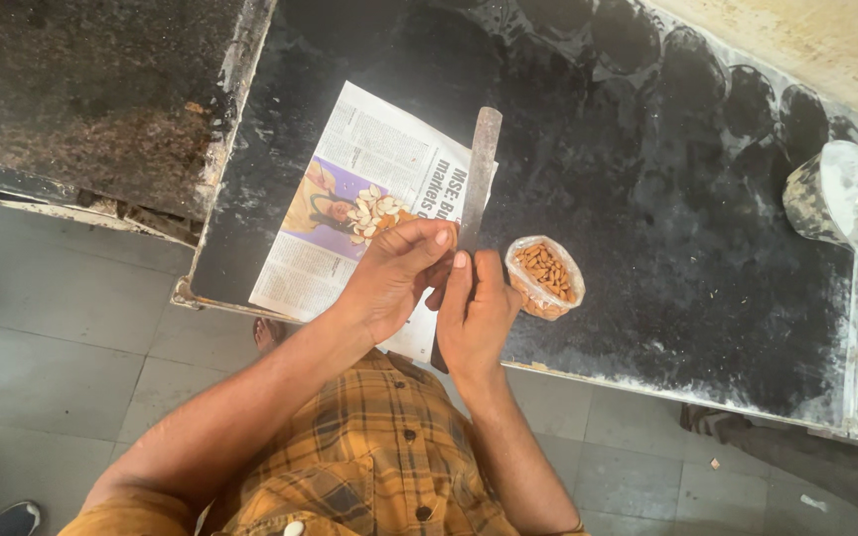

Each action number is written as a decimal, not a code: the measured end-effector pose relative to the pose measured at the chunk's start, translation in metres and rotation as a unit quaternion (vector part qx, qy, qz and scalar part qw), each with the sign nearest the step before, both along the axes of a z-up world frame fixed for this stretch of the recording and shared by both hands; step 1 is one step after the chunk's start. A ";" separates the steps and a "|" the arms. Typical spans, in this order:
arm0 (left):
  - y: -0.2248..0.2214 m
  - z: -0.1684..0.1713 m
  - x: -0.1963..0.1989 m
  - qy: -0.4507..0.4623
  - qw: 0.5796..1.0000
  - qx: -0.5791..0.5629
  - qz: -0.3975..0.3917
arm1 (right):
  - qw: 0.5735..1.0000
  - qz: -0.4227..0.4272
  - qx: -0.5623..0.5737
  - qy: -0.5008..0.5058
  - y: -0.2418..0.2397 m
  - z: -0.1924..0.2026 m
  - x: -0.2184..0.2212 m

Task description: The person slices nuts by hand using a long blade, placing the sliced pieces onto a sheet of newspaper while occasionally taking whole nuts from a small plastic container.

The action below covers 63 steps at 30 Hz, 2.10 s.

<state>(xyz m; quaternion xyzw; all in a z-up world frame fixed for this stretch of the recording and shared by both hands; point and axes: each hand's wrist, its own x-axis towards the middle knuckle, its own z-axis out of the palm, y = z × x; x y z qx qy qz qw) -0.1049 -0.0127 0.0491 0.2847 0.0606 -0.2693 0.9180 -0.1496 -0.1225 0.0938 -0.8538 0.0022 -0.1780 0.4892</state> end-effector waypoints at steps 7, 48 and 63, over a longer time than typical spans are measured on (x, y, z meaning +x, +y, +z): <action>-0.002 0.003 -0.003 0.003 1.000 0.000 -0.003 | 0.999 0.002 0.026 -0.023 -0.001 0.001 -0.003; 0.011 0.018 -0.001 -0.116 0.992 0.057 0.011 | 0.998 0.044 0.030 0.014 -0.006 -0.005 -0.006; 0.016 0.017 0.005 -0.108 0.989 0.093 -0.023 | 0.991 0.060 0.051 0.111 -0.014 0.002 -0.004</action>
